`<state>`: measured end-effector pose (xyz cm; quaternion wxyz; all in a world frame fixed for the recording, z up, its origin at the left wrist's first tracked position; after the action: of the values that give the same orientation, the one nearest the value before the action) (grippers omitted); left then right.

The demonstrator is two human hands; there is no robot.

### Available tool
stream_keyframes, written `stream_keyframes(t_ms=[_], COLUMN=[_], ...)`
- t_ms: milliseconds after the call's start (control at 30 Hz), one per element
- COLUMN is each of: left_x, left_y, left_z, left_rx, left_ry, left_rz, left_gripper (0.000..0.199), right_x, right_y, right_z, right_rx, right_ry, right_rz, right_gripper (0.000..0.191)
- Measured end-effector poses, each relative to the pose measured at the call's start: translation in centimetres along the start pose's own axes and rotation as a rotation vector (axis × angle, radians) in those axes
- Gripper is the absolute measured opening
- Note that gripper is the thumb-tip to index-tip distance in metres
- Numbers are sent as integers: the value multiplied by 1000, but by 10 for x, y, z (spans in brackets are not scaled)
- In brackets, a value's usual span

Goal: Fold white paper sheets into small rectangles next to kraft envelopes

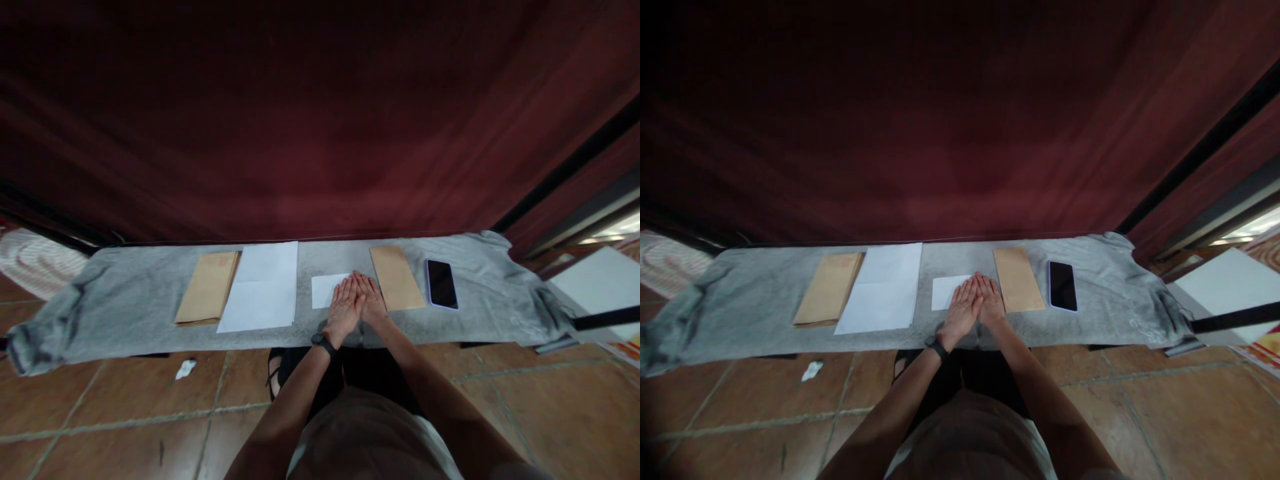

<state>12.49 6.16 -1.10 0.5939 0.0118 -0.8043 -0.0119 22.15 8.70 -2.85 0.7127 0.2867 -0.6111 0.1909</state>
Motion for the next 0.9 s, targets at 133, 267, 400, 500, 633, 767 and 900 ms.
stream_keyframes(t_ms=[133,267,400,500,633,767,900], left_x=[0,3,7,11,16,18,22], left_y=[2,-1,-6,-9,-16,-22,-28], left_z=[7,24,40,54,70,80,85], left_rx=[-29,-20,8,62,130,203,261], left_ry=[27,45,73,92,106,98,99], left_rz=[38,36,24,-2,-24,-42,-72], left_gripper=[64,67,64,60,59,60,62], right_x=[0,-2,-3,-3,-3,-4,-4], right_y=[0,1,2,3,2,2,2], right_z=[1,2,1,0,0,-1,-2], right_rx=[-22,-55,-60,-56,-59,-69,-73], right_ry=[-2,11,24,30,33,38,30], right_rz=[10,-16,-57,-80,-77,-68,-65], right_gripper=[60,58,58,58,58,58,59])
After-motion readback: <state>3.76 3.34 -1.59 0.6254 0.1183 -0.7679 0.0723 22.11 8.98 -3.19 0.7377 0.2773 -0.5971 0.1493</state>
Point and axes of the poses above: each hand's wrist, its own y-axis towards the middle knuckle, its own x-axis out of the back of the hand, z = x × y, the point moved 4 cm from there along y, towards the middle knuckle, and after that the axes turned 15 degrees about x, right-handed, at the moved point
